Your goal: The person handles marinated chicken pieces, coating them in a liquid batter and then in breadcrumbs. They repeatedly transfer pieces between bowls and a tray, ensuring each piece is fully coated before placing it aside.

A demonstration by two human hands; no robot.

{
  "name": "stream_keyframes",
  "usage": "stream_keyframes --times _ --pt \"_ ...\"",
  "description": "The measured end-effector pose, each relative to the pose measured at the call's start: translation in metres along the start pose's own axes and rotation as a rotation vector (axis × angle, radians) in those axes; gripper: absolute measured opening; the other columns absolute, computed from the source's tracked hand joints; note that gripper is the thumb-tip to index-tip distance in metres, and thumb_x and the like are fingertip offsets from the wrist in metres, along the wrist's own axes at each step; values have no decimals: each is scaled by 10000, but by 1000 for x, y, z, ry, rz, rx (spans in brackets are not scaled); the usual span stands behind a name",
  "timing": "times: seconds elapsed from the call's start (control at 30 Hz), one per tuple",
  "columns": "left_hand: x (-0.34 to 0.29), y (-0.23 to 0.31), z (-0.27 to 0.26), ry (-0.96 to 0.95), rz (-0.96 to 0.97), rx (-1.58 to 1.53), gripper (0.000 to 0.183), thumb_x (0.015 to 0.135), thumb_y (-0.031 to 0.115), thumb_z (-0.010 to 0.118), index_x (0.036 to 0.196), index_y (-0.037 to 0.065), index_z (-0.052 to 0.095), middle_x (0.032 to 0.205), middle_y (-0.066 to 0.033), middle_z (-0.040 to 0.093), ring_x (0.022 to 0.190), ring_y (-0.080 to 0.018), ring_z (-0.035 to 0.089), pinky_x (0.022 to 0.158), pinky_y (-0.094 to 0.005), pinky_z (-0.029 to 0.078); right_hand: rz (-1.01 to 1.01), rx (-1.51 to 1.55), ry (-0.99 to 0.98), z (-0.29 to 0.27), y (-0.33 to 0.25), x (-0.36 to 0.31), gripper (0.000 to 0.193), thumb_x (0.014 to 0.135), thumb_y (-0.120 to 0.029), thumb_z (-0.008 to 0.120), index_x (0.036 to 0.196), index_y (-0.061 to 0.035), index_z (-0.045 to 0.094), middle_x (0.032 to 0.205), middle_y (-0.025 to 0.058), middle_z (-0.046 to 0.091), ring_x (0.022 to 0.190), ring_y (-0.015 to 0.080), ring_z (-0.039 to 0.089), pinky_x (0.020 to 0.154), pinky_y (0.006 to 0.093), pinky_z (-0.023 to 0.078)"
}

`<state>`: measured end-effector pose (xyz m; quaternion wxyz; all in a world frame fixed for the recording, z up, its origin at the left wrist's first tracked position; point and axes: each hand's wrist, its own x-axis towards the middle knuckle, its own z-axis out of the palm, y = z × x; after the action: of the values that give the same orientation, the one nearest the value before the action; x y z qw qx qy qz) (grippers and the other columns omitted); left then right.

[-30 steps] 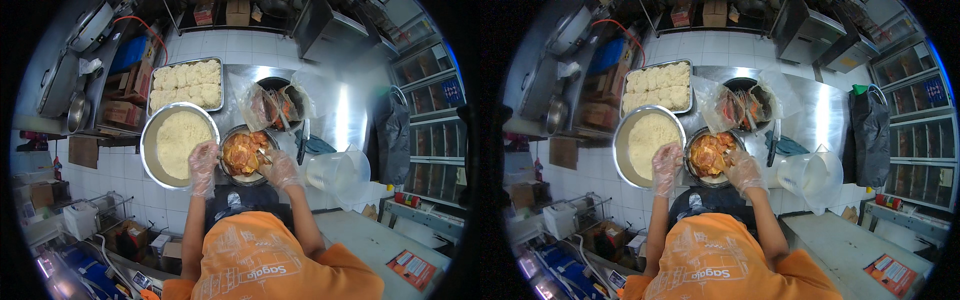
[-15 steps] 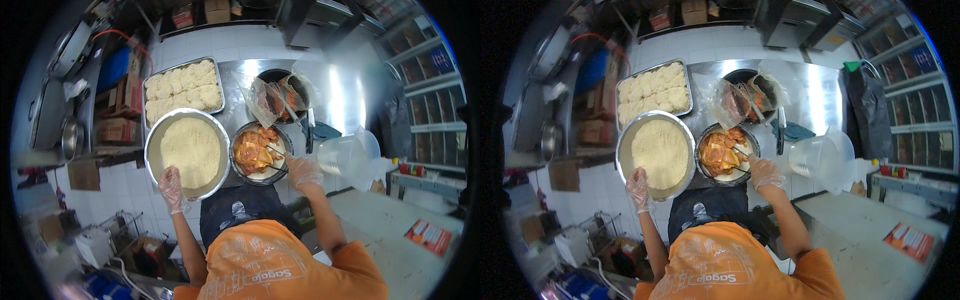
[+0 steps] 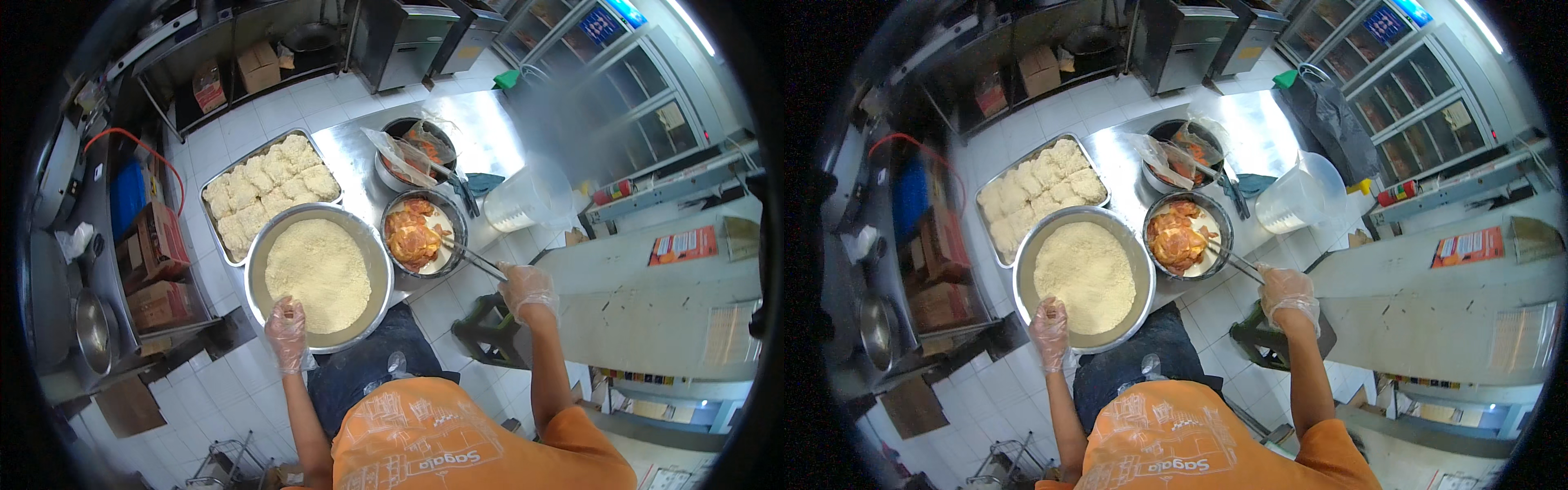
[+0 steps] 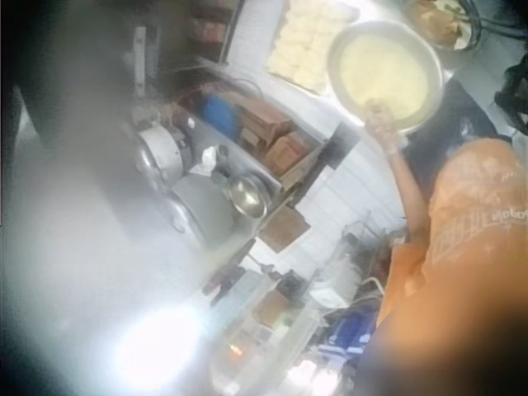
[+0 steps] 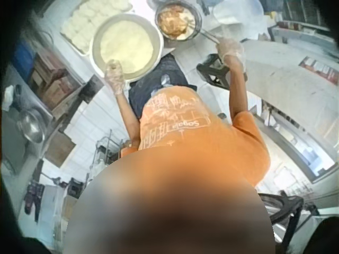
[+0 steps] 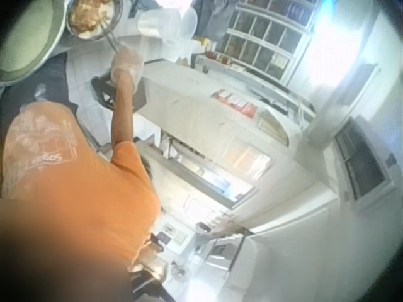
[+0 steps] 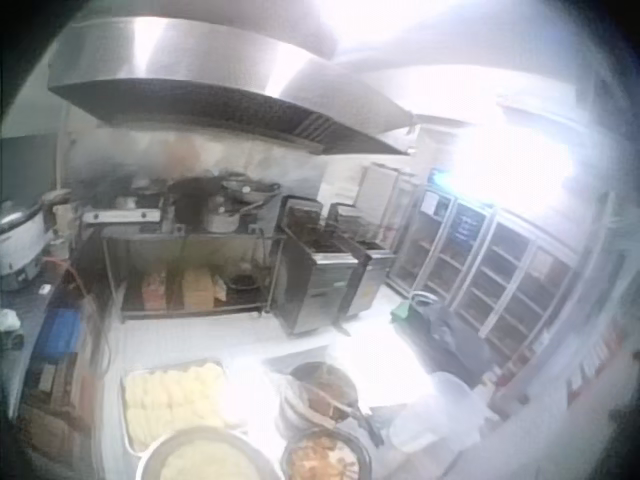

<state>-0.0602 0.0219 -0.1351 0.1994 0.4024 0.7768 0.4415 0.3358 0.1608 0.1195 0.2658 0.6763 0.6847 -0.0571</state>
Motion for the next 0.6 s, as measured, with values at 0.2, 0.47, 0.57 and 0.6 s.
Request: stream_keyframes --times 0.2,0.47,0.57,0.6 --pt "6 -1 -11 -110 212 146 230 930 168 766 1130 63 724 808 -125 731 747 -289 735 709 -409 584 -10 388 15 45 -28 -18 392 1027 -221 602 1417 -191 637 1126 201 746 1037 395 724 895 509 574" --pt "0 -9 -13 -161 330 138 233 939 173 735 1143 63 707 780 -131 715 705 -294 714 675 -436 567 89 341 -82 51 -52 -13 397 1087 -260 430 1134 -26 747 1148 215 747 1079 407 729 910 535 581" --pt "-1 -10 -13 -224 315 223 243 951 187 717 1158 61 699 792 -129 717 707 -311 709 677 -447 567 88 326 -52 66 -59 9 343 1054 -175 462 1133 -23 759 1145 224 750 1064 402 741 897 520 593" --pt "-1 -10 -12 -220 320 212 246 950 188 717 1160 62 700 793 -130 717 709 -312 709 680 -450 568 80 319 -55 73 -62 20 329 1041 -162 478 1130 -22 762 1147 229 749 1061 400 743 892 514 596"
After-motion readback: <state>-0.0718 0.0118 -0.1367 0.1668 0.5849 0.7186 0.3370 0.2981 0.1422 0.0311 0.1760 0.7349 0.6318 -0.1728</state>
